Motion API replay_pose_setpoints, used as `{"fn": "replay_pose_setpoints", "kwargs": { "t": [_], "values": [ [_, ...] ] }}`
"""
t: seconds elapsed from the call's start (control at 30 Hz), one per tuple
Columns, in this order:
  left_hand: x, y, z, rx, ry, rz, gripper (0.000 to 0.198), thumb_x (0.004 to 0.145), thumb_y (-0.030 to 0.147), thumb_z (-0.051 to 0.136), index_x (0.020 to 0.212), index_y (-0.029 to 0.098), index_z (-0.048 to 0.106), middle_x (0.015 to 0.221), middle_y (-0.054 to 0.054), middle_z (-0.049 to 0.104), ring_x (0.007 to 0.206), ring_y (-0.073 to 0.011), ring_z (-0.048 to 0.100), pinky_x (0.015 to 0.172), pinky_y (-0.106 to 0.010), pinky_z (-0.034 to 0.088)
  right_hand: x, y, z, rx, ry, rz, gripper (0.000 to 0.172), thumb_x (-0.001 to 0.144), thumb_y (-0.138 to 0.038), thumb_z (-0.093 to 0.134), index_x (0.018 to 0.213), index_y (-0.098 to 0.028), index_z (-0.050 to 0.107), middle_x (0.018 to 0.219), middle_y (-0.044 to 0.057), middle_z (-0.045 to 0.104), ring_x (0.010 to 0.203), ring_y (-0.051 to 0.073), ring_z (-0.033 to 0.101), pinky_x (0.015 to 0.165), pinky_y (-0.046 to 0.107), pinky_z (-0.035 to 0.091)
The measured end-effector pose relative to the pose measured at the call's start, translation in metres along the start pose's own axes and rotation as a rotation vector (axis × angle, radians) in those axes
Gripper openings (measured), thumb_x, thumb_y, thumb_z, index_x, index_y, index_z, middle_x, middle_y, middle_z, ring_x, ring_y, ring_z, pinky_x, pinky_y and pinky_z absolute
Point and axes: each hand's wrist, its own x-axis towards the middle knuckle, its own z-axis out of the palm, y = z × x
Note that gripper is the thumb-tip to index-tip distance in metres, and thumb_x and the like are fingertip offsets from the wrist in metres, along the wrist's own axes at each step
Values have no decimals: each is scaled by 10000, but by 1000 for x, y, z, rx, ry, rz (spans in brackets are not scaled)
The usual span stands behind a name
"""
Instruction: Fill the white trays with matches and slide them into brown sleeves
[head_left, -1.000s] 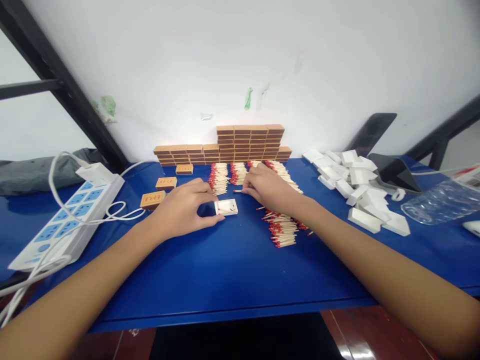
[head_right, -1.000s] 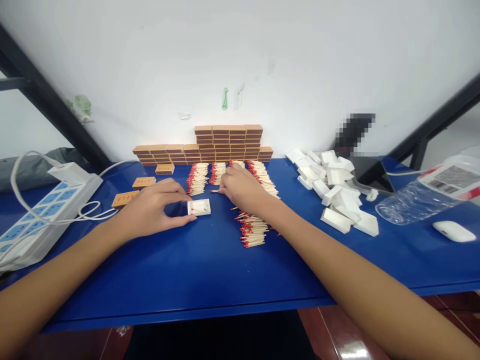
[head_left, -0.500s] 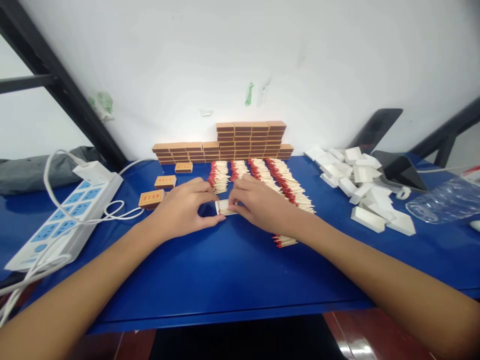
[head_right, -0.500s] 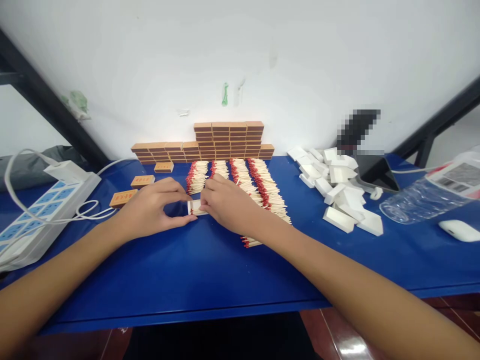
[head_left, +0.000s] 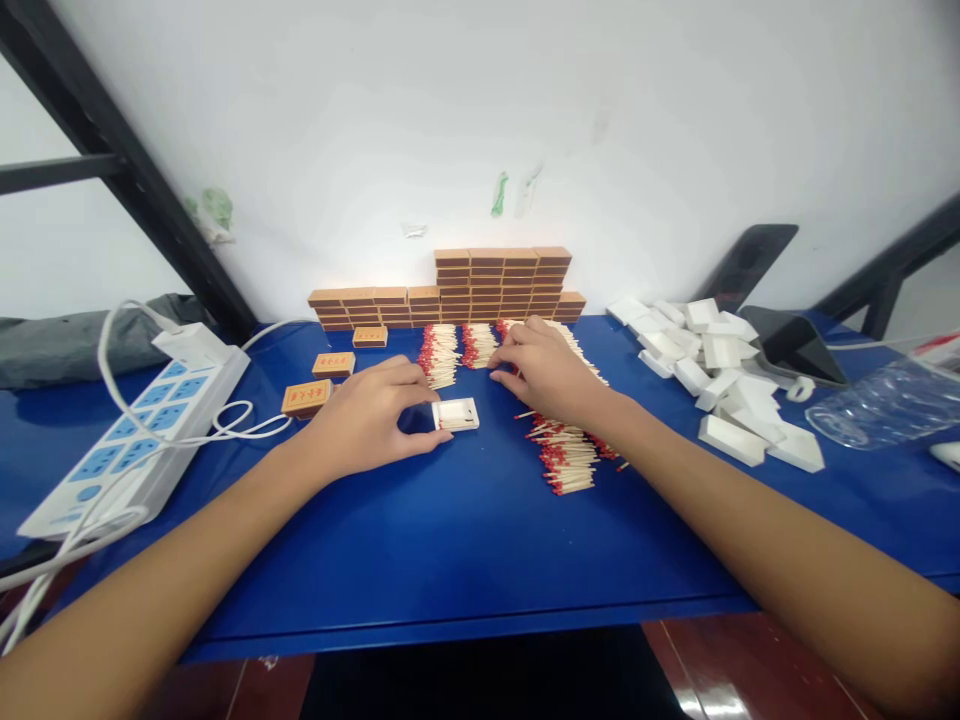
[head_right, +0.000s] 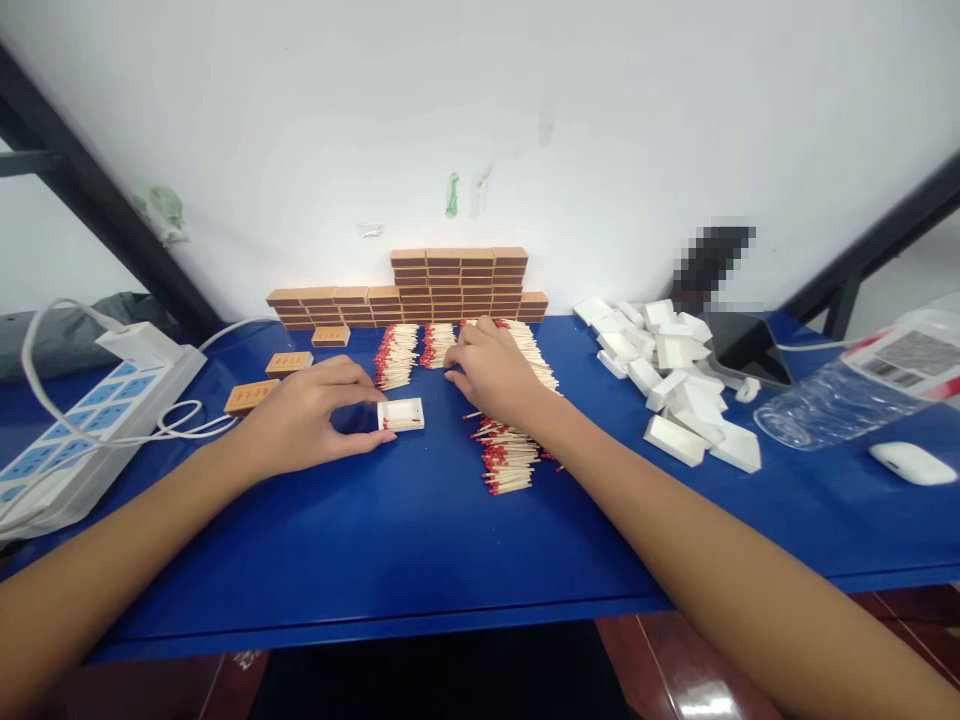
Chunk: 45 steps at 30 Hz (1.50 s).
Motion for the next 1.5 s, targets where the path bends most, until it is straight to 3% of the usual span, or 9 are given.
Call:
{"fn": "replay_pose_setpoints", "kwargs": {
  "t": [0.4, 0.87, 1.1, 1.27, 1.5],
  "values": [
    [0, 0, -1, -8, -16, -20, 237, 928, 422, 791, 993, 195, 805, 972, -86, 733, 949, -256, 669, 843, -388, 550, 3, -1, 2, 10, 29, -16, 202, 1018, -224, 623, 1091, -167, 803, 967, 127, 654, 942, 275, 473, 879, 422, 378],
    [0, -3, 1, 11, -1, 7, 269, 947, 444, 767, 1003, 182, 802, 968, -86, 733, 929, -250, 663, 811, -380, 535, 5, 0, 3, 17, -49, -17, 180, 1034, -225, 610, 927, -157, 738, 971, 132, 666, 976, 283, 507, 922, 425, 390],
    [0, -1, 0, 15, 15, -16, 251, 929, 434, 790, 1017, 199, 798, 974, -79, 738, 926, -250, 660, 813, -384, 531, -4, -34, -16, 178, 31, -112, 140, 1045, -242, 606, 958, -193, 703, 992, 108, 663, 996, 277, 513, 914, 415, 410],
    [0, 1, 2, 1, 28, 10, 254, 950, 437, 767, 956, 183, 780, 961, -86, 737, 926, -253, 664, 811, -388, 540, -10, -61, -13, 203, 30, -207, 172, 1048, -199, 578, 951, -163, 715, 1011, 130, 664, 997, 277, 503, 923, 429, 433],
    [0, 0, 0, -12, 9, -7, 265, 948, 463, 764, 978, 201, 786, 966, -77, 738, 942, -250, 673, 823, -380, 543, -6, -50, -9, 338, 103, -145, 125, 1030, -210, 627, 946, -199, 719, 948, 90, 666, 975, 262, 511, 890, 412, 433]
  ]
}}
